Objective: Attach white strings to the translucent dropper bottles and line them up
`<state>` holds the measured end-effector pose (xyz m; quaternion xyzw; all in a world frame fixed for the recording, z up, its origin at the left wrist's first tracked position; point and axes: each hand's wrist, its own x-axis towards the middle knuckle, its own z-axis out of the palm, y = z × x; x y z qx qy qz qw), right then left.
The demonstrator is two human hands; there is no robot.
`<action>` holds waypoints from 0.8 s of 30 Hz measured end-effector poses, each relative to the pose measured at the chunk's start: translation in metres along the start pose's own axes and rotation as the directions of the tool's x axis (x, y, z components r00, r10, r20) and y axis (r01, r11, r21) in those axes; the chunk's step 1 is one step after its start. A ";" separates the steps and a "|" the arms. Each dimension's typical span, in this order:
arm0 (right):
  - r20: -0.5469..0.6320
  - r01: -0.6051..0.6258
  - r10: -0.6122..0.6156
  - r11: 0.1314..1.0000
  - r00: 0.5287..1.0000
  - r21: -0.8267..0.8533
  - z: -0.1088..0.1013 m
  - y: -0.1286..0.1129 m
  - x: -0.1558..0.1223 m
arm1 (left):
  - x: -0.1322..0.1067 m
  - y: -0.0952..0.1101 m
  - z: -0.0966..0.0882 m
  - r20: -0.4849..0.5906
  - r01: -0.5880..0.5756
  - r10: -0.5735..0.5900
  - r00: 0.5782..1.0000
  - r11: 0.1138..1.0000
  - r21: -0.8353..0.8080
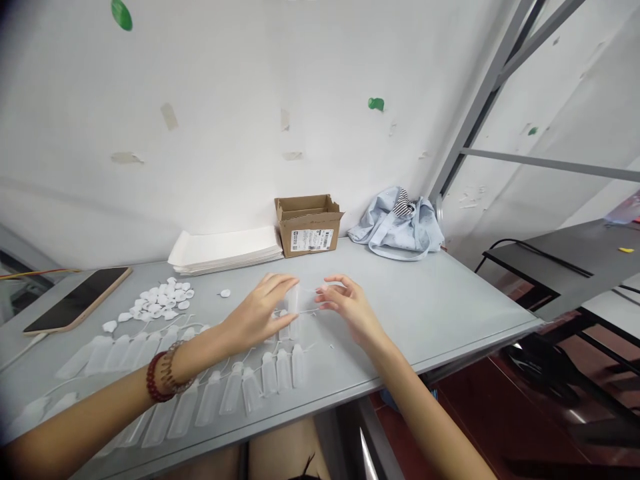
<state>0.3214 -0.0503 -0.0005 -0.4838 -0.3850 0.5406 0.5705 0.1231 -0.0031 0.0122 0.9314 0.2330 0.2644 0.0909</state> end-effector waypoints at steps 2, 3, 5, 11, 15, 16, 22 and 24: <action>0.068 0.027 -0.018 0.990 0.998 -0.136 0.014 -0.007 0.000 | -0.004 -0.003 -0.012 -0.048 -0.050 0.056 0.997 0.992 0.114; 0.102 0.056 -0.037 0.979 0.994 -0.195 0.024 -0.010 0.000 | -0.007 -0.005 -0.019 -0.071 -0.065 0.079 0.994 0.982 0.176; 0.203 0.157 -0.102 0.949 0.974 -0.275 0.048 -0.014 0.003 | -0.014 -0.011 -0.032 -0.111 -0.077 0.113 0.987 0.955 0.285; 0.382 0.511 -0.355 0.717 0.853 -0.474 0.120 -0.015 0.021 | -0.036 -0.027 -0.060 -0.198 -0.014 0.094 0.976 0.928 0.373; 0.395 0.599 -0.457 0.686 0.797 -0.413 0.142 -0.007 0.032 | -0.048 -0.033 -0.065 -0.256 0.022 0.078 0.963 0.931 0.366; 0.391 0.603 -0.469 0.702 0.792 -0.379 0.144 -0.004 0.035 | -0.050 -0.034 -0.065 -0.261 0.028 0.072 0.963 0.933 0.359; 0.400 0.502 -0.392 0.836 0.828 -0.220 0.139 0.015 0.038 | -0.066 -0.032 -0.069 -0.104 0.042 -0.018 0.994 0.971 0.235; 0.401 0.488 -0.374 0.842 0.836 -0.232 0.136 0.019 0.036 | -0.071 -0.029 -0.072 -0.052 0.070 -0.061 0.997 0.977 0.203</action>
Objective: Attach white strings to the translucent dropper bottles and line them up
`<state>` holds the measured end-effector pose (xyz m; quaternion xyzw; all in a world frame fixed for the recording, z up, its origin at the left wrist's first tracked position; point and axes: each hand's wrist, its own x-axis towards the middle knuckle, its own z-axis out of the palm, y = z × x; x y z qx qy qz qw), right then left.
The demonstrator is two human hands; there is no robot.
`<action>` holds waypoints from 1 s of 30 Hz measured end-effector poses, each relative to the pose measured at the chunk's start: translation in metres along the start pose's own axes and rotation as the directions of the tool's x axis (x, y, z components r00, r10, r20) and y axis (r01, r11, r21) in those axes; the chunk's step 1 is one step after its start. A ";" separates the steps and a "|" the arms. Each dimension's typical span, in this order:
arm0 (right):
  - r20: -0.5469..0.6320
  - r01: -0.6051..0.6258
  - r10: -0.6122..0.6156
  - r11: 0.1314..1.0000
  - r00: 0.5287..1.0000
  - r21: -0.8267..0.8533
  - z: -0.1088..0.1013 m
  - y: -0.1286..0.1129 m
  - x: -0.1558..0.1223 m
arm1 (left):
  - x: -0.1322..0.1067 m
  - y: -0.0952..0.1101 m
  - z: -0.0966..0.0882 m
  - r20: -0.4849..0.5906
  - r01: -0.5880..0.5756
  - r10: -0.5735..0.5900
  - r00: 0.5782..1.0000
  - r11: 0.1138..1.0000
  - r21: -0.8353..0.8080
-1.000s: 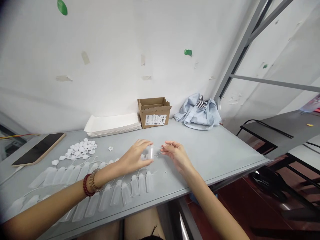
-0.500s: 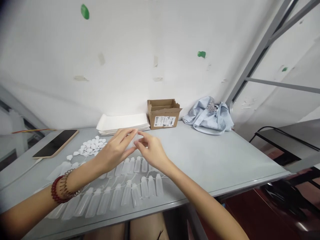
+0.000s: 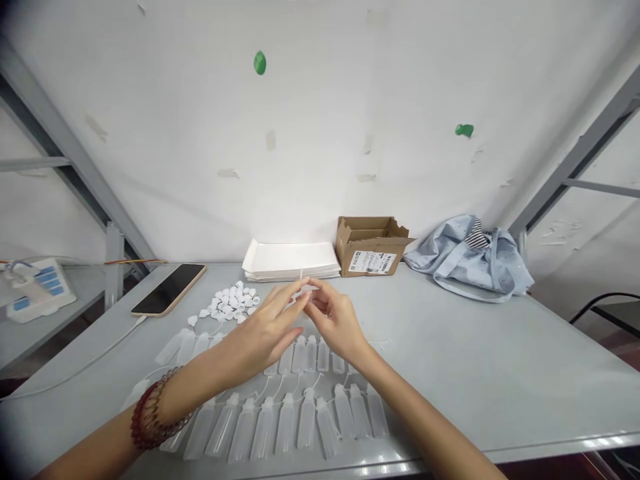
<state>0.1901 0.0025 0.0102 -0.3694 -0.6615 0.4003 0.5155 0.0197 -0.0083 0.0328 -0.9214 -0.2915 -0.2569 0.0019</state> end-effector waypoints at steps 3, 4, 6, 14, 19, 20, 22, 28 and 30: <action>0.032 -0.001 0.002 1.000 0.999 -0.031 -0.002 0.000 -0.005 | -0.005 0.003 -0.008 0.055 0.040 -0.037 0.998 0.998 -0.051; 0.050 -0.005 0.006 0.999 0.999 -0.031 -0.003 -0.001 -0.006 | -0.005 0.004 -0.011 0.072 0.047 -0.042 0.997 0.996 -0.077; 0.078 -0.025 0.026 1.000 0.997 -0.009 -0.008 -0.004 -0.005 | -0.003 0.004 -0.019 0.105 0.064 -0.050 0.993 0.988 -0.144; 0.007 -0.117 0.117 0.988 0.993 0.096 -0.031 -0.006 0.007 | 0.029 -0.055 -0.017 0.174 0.406 -0.383 0.907 0.905 -0.129; 0.019 -0.084 0.083 0.996 0.996 0.017 -0.029 0.000 0.008 | 0.027 -0.083 0.028 0.346 0.413 -0.356 0.868 0.904 -0.108; 0.018 -0.072 0.072 0.997 0.997 -0.019 -0.028 0.002 0.007 | 0.026 -0.084 0.034 0.364 0.410 -0.347 0.864 0.905 -0.111; 0.024 -0.043 0.046 0.992 0.999 -0.122 -0.026 0.006 0.006 | 0.023 -0.081 0.039 0.382 0.413 -0.342 0.858 0.903 -0.119; 0.152 0.296 -0.254 0.808 0.955 -0.509 -0.019 0.016 0.000 | 0.022 -0.047 -0.005 0.358 0.463 -0.375 0.855 0.863 -0.202; 0.189 0.359 -0.306 0.759 0.933 -0.543 -0.015 0.015 -0.003 | 0.024 -0.031 -0.022 0.317 0.458 -0.373 0.872 0.851 -0.256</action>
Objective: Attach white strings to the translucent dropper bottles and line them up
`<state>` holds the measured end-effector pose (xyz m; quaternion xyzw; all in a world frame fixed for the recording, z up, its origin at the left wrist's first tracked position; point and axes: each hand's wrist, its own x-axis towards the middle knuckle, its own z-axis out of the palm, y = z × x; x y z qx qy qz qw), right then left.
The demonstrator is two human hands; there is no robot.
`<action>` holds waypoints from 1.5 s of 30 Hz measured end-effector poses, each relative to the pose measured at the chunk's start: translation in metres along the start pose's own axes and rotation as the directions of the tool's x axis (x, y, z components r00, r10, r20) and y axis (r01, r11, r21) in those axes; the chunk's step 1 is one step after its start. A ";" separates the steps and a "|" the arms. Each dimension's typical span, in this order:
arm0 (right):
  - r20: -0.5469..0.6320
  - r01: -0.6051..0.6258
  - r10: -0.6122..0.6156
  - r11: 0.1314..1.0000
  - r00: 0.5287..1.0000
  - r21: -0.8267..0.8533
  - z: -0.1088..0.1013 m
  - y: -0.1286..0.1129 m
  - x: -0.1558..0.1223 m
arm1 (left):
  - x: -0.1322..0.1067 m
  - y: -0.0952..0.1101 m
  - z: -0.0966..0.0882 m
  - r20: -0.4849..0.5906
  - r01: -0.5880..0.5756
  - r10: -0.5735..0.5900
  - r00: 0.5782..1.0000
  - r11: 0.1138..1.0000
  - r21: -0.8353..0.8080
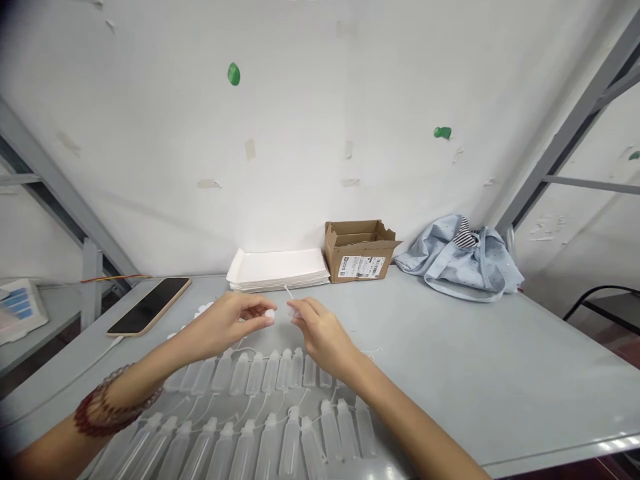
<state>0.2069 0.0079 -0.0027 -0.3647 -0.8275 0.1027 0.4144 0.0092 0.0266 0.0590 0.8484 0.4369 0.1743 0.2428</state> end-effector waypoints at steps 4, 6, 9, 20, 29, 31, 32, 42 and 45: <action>-0.079 0.111 -0.115 0.993 0.990 -0.045 0.002 -0.009 -0.001 | -0.007 0.025 -0.004 -0.106 -0.059 0.058 0.993 0.998 -0.007; -0.146 0.149 -0.156 0.987 0.977 -0.055 0.002 -0.010 0.000 | -0.005 0.028 -0.001 -0.115 -0.063 0.065 0.991 0.998 0.014; -0.187 0.193 -0.215 0.973 0.958 -0.129 0.001 -0.010 0.001 | -0.002 0.029 0.001 -0.098 -0.071 0.073 0.993 0.997 0.022; -0.013 0.231 -0.243 0.933 0.970 -0.275 -0.002 -0.009 -0.006 | -0.001 0.026 -0.002 0.107 0.053 -0.037 0.994 0.988 -0.145; 0.229 -0.391 0.322 0.648 0.918 0.653 -0.012 -0.021 0.003 | -0.007 0.022 -0.003 -0.070 -0.295 0.306 0.949 0.946 0.130; 0.228 -0.391 0.328 0.619 0.917 0.681 -0.014 -0.022 0.005 | -0.007 0.023 -0.008 -0.047 -0.241 0.244 0.969 0.968 0.063; 0.211 -0.379 0.325 0.639 0.922 0.669 -0.014 -0.022 0.004 | -0.007 0.024 -0.011 -0.026 -0.193 0.194 0.981 0.981 0.032; 0.205 -0.303 0.225 0.778 0.952 0.551 -0.010 -0.019 -0.002 | -0.006 0.026 -0.008 0.042 -0.107 0.107 0.993 0.994 0.014; 0.260 -0.344 0.230 0.721 0.938 0.602 -0.012 -0.018 -0.001 | -0.005 0.024 -0.013 0.070 -0.150 0.154 0.986 0.987 -0.059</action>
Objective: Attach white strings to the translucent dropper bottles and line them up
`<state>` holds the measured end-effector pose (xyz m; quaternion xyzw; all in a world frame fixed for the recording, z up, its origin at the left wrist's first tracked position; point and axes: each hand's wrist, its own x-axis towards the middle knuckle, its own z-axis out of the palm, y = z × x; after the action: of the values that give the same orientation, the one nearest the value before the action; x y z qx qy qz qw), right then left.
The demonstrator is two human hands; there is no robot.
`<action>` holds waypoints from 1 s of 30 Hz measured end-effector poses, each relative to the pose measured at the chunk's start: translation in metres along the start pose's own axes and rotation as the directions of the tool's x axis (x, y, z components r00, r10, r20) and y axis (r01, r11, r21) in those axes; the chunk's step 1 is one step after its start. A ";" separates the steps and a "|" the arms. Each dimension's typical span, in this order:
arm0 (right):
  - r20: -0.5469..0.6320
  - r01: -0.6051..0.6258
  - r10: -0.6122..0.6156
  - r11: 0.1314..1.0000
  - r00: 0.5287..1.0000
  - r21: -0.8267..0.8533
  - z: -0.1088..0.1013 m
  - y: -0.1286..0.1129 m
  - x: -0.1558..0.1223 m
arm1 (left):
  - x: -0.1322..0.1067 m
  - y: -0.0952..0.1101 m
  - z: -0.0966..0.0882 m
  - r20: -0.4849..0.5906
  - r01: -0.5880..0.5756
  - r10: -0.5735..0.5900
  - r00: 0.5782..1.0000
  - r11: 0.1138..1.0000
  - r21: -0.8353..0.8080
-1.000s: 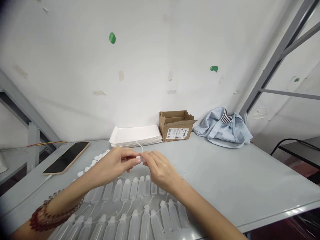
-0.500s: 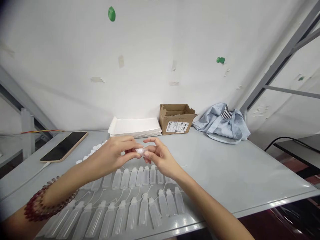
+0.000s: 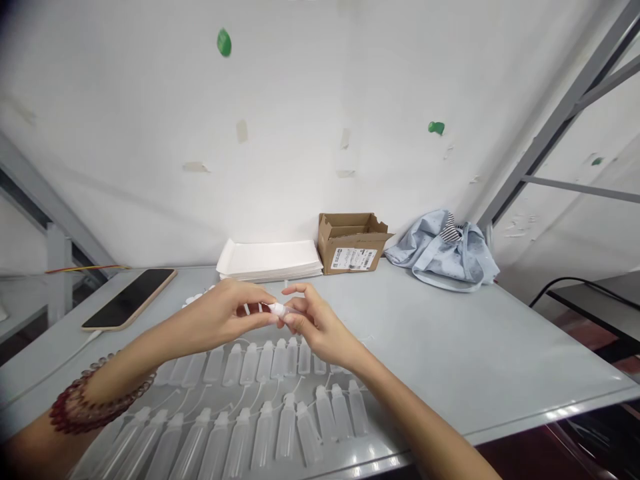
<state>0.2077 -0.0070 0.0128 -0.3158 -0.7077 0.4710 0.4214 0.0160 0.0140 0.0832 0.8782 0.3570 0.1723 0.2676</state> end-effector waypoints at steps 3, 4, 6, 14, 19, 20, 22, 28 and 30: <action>-0.020 0.010 -0.011 0.999 1.000 -0.036 0.002 0.000 0.001 | 0.001 -0.002 -0.001 -0.006 0.085 -0.086 0.996 0.996 -0.039; -0.016 0.020 -0.021 0.998 1.000 -0.054 0.004 0.000 0.001 | 0.001 -0.003 0.000 0.002 0.113 -0.113 0.994 0.992 -0.051; 0.004 0.039 -0.039 0.996 0.999 -0.079 0.008 -0.001 0.001 | 0.001 -0.003 0.002 0.042 0.143 -0.140 0.989 0.985 -0.094; 0.140 -0.132 0.090 0.936 0.986 0.325 -0.001 0.000 0.002 | -0.002 -0.005 0.013 0.030 -0.043 0.041 0.999 0.996 0.083; 0.191 -0.188 0.123 0.910 0.974 0.371 -0.005 0.002 0.004 | -0.001 -0.008 0.013 0.036 -0.103 0.100 0.994 0.990 0.093; 0.156 -0.162 0.116 0.931 0.981 0.328 -0.004 0.002 0.004 | 0.000 -0.008 0.013 0.037 -0.069 0.067 0.997 0.996 0.061; 0.065 -0.091 0.080 0.977 0.995 0.195 0.000 0.002 0.002 | 0.002 -0.008 0.014 0.022 0.025 -0.025 0.999 1.000 0.015; -0.056 0.098 -0.110 0.980 0.992 -0.175 0.005 0.009 -0.001 | 0.007 -0.009 0.020 -0.017 0.130 -0.130 0.991 0.992 -0.009; -0.027 0.039 -0.040 0.999 0.999 -0.023 0.003 0.006 -0.001 | 0.005 -0.007 0.017 0.016 0.112 -0.112 0.994 0.994 -0.013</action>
<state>0.2055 -0.0066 0.0064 -0.3131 -0.7132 0.4501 0.4367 0.0245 0.0158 0.0659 0.8563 0.4024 0.1529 0.2854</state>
